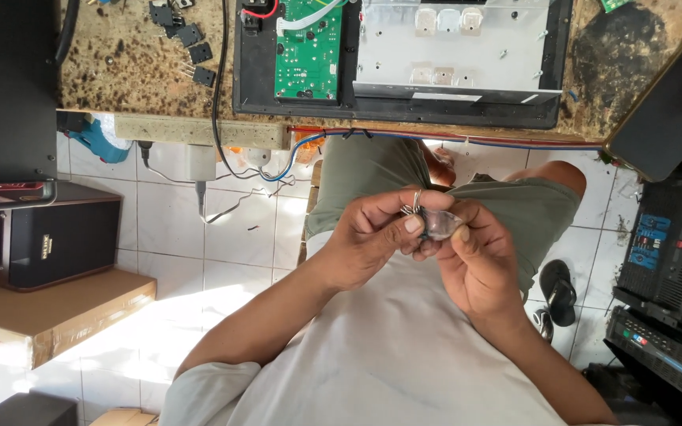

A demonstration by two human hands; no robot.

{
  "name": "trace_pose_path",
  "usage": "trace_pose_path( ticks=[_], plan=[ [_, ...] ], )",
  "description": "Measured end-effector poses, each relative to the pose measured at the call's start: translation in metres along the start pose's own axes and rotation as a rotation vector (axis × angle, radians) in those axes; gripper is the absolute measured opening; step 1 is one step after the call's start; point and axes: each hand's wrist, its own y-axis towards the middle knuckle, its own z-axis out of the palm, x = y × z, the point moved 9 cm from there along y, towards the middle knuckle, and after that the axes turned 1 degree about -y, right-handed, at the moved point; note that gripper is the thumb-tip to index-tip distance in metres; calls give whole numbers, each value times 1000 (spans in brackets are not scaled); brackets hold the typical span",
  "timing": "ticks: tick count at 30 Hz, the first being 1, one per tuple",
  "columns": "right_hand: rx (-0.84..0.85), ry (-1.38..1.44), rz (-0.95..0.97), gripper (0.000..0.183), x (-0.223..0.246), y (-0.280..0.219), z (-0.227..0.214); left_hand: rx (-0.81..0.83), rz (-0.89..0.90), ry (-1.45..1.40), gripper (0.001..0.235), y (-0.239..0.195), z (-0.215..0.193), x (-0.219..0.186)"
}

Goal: The person removes a circuit board from a metal chassis and places it on the workbench. They then pick up and handle several small black electronic components, inspecting them closely before placing them back on the table.

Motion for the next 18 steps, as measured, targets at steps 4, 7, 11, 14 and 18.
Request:
trace_pose_path(
  ticks=[4,7,11,14,18],
  plan=[
    [7,88,57,17,-12,-3,-14,49,34,17,33,1,14,-12],
    [17,-187,-137,17,11,3,-9,53,84,97,35,2,13,-18],
    [66,-676,-414,13,51,-3,27,1,136,331,46,-1,4,-20],
    [36,-589,-351,16,46,-4,25,-6,124,270,45,-3,13,-23],
    [35,-227,-193,17,25,0,4,86,127,65,47,-3,18,-20]
  ],
)
